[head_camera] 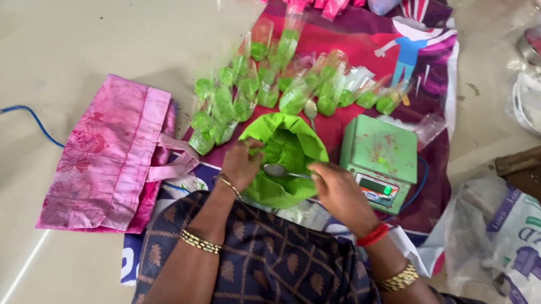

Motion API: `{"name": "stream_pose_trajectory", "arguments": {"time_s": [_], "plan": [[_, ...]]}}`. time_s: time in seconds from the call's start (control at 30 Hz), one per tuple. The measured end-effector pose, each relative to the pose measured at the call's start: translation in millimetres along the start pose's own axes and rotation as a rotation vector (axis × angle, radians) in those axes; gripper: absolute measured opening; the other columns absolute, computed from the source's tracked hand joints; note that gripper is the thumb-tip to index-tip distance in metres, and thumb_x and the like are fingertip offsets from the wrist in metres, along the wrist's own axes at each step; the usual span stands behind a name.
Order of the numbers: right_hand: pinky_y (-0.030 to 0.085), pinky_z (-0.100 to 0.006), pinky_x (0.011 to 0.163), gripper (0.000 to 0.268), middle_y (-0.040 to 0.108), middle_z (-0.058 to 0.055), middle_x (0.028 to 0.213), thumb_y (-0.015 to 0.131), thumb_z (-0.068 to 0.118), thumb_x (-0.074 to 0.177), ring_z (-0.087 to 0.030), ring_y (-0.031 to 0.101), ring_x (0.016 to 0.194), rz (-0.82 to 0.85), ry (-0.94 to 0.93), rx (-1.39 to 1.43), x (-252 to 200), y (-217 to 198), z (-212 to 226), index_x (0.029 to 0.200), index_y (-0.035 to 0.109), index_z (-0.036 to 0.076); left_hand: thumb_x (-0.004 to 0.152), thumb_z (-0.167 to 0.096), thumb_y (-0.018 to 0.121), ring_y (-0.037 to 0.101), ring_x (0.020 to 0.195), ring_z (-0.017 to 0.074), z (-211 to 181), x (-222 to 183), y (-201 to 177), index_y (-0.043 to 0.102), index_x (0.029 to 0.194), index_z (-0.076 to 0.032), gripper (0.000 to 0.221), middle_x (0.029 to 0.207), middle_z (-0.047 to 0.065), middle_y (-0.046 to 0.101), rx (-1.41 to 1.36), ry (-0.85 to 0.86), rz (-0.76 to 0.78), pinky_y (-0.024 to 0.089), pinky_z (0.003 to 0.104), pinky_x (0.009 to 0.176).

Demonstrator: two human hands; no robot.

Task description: The person scoops green powder into plastic bags and weighs them on a digital scale.

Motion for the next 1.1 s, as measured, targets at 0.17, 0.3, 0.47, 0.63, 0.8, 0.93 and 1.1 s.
{"name": "stream_pose_trajectory", "arguments": {"time_s": [0.17,0.3,0.47,0.63,0.8,0.93,1.1], "plan": [[0.052,-0.057,0.087,0.027,0.074,-0.018,0.109,0.061,0.016,0.088,-0.041,0.069,0.104,0.280,0.239,-0.375,-99,-23,-101,0.113,0.069,0.009,0.087,-0.015,0.067,0.074,0.088,0.0316,2,-1,-14,0.069,0.109,-0.009,0.022,0.110,0.016,0.072,0.092,-0.142,-0.109,0.059,0.041,0.083],[0.051,-0.060,0.088,0.030,0.073,-0.014,0.112,0.062,0.020,0.086,-0.038,0.068,0.108,0.464,0.398,-0.476,-129,-17,-118,0.115,0.067,0.013,0.082,-0.019,0.073,0.066,0.106,0.0424,34,1,-15,0.063,0.119,-0.007,0.040,0.113,0.024,0.069,0.436,-0.143,-0.230,0.052,0.050,0.091],[0.055,-0.054,0.089,0.022,0.073,-0.023,0.103,0.052,0.014,0.098,-0.042,0.071,0.096,0.126,0.294,-0.267,-107,-13,-100,0.112,0.067,0.006,0.082,-0.031,0.079,0.059,0.111,0.0524,93,4,1,0.023,0.139,0.021,0.095,0.113,0.041,0.060,0.377,-0.400,-0.073,0.048,0.050,0.098],[0.055,-0.053,0.082,0.019,0.072,-0.025,0.102,0.058,0.006,0.090,-0.044,0.070,0.092,-0.115,0.195,-0.165,-68,11,-96,0.106,0.068,0.001,0.084,-0.022,0.079,0.070,0.106,0.0380,85,-2,16,0.043,0.135,-0.003,0.066,0.111,0.021,0.070,0.796,-0.215,0.333,0.049,0.055,0.102],[0.054,-0.052,0.085,0.015,0.071,-0.027,0.098,0.068,0.010,0.093,-0.045,0.068,0.097,-0.236,0.301,-0.072,-37,74,-150,0.101,0.069,-0.002,0.081,-0.019,0.082,0.073,0.104,0.0265,114,0,40,0.065,0.123,-0.020,0.046,0.106,0.003,0.077,1.352,0.216,0.683,0.045,0.053,0.102],[0.056,-0.049,0.087,0.024,0.071,-0.027,0.101,0.076,0.014,0.084,-0.044,0.069,0.098,-0.323,0.383,-0.066,-25,94,-159,0.103,0.071,-0.001,0.080,-0.017,0.083,0.071,0.107,0.0267,124,4,48,0.065,0.125,-0.017,0.048,0.112,0.006,0.075,1.329,0.156,0.717,0.045,0.057,0.101],[0.055,-0.049,0.089,0.025,0.071,-0.024,0.107,0.082,0.021,0.081,-0.042,0.068,0.101,-0.246,0.665,-0.064,-19,93,-150,0.093,0.074,0.001,0.095,-0.013,0.069,0.078,0.101,0.0276,179,22,77,0.073,0.120,-0.017,0.025,0.112,0.006,0.079,1.154,0.097,0.637,0.045,0.059,0.104]]}}
Point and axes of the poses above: each hand's wrist, its own x-axis towards the middle knuckle, its own y-axis out of the palm, z = x × y, the point moved 3 cm from there along x, towards the middle knuckle
